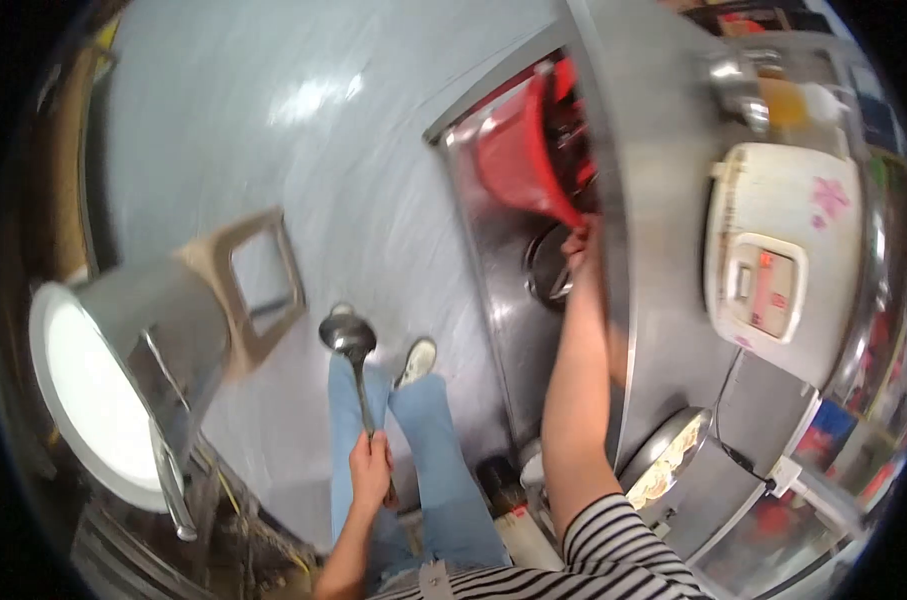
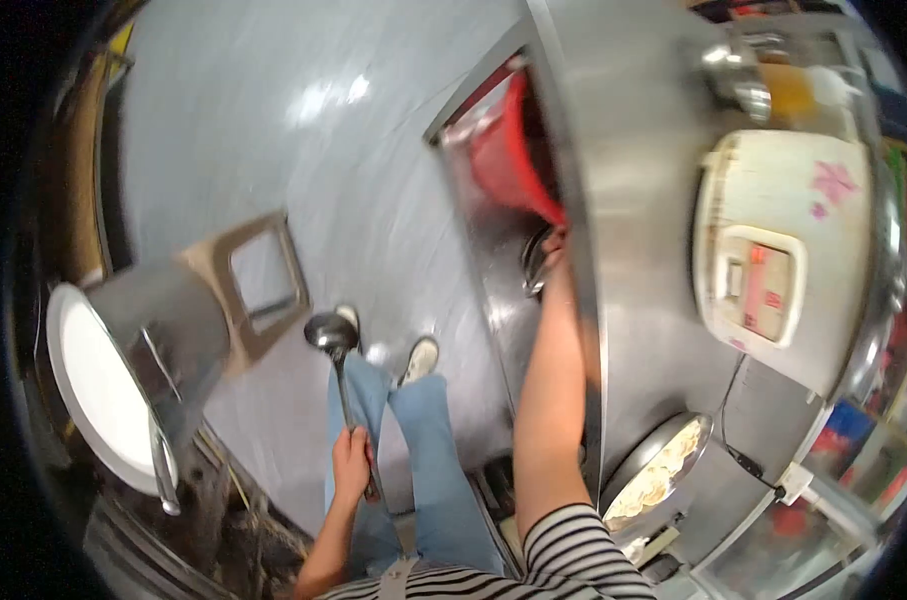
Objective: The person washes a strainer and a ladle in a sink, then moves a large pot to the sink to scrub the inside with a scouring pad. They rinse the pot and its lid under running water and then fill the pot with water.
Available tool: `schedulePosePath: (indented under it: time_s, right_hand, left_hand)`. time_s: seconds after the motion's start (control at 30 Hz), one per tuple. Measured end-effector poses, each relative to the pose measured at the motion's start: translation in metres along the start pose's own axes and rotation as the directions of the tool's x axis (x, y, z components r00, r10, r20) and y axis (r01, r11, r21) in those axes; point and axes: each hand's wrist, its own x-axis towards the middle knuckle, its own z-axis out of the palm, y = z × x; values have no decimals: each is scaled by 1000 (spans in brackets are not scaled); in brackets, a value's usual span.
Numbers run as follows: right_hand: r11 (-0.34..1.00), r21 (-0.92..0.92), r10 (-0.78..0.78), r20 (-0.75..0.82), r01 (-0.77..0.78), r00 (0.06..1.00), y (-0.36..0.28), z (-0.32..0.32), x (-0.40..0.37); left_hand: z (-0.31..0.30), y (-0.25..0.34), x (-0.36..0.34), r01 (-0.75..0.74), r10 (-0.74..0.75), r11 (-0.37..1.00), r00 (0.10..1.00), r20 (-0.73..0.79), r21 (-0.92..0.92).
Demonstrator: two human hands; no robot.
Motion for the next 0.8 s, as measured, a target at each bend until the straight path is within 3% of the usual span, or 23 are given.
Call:
schedulePosePath:
  time_s: [0.03,0.07,0.1,0.17,0.2,0.23,0.3,0.33,0.37,0.43,0.53,0.57,0.63,0.67,0.8]
  right_hand:
    - [998,42,-41,8,40,999,28,-39,61]
    - [976,171,-156,131,133,979,44,-53,133]
    - [967,205,-180,128,152,975,55,-43,87]
    - [940,-120,-318,45,321,947,56,-9,1]
    - [931,-251,-261,45,264,964,42,-5,-50]
    - [963,-200,-165,100,182,981,35,-8,-94]
    - [951,-232,-180,116,203,977,50,-25,-130]
    - [954,-191,-189,210,230,959,69,-43,-133]
    - [883,-252,-334,254,396,908,101,-63,-128]
    - [728,-445,-409,329,522,851,126,-98,-160]
    - [520,-625,-347,469,582,813,120,-157,-232]
    - [474,-654,-300,510,590,806,120,-177,-247]
    - [513,-739,-116,444,436,888,140,-220,-262]
    - [489,-783,-107,385,385,917,153,-244,-270]
    - [524,-852,45,49,19,998,192,-323,-317]
  left_hand:
    - [2,8,0,-55,55,998,998,21,7]
    - [2,15,-4,-32,32,999,999,14,-29]
    - [3,25,-7,2,-2,998,1000,6,-60]
    - [10,53,-13,-49,49,999,999,6,-24]
    - [13,67,-19,-68,67,998,998,-7,-2]
    - [17,82,-23,-97,97,995,995,-8,14]
    - [30,115,-29,-254,254,967,967,14,-12]
    - [39,139,-34,-290,290,957,957,15,-2]
    - [49,169,-40,-414,413,909,910,42,49]
    - [75,228,-50,-593,582,795,805,113,130]
    - [145,320,-41,-709,682,701,634,365,-78]
    - [177,353,-49,-711,670,701,636,383,-46]
    - [237,394,-24,-801,716,598,538,445,7]
    - [263,409,-17,-817,709,577,510,487,15]
    - [325,425,42,-830,616,544,497,611,127]
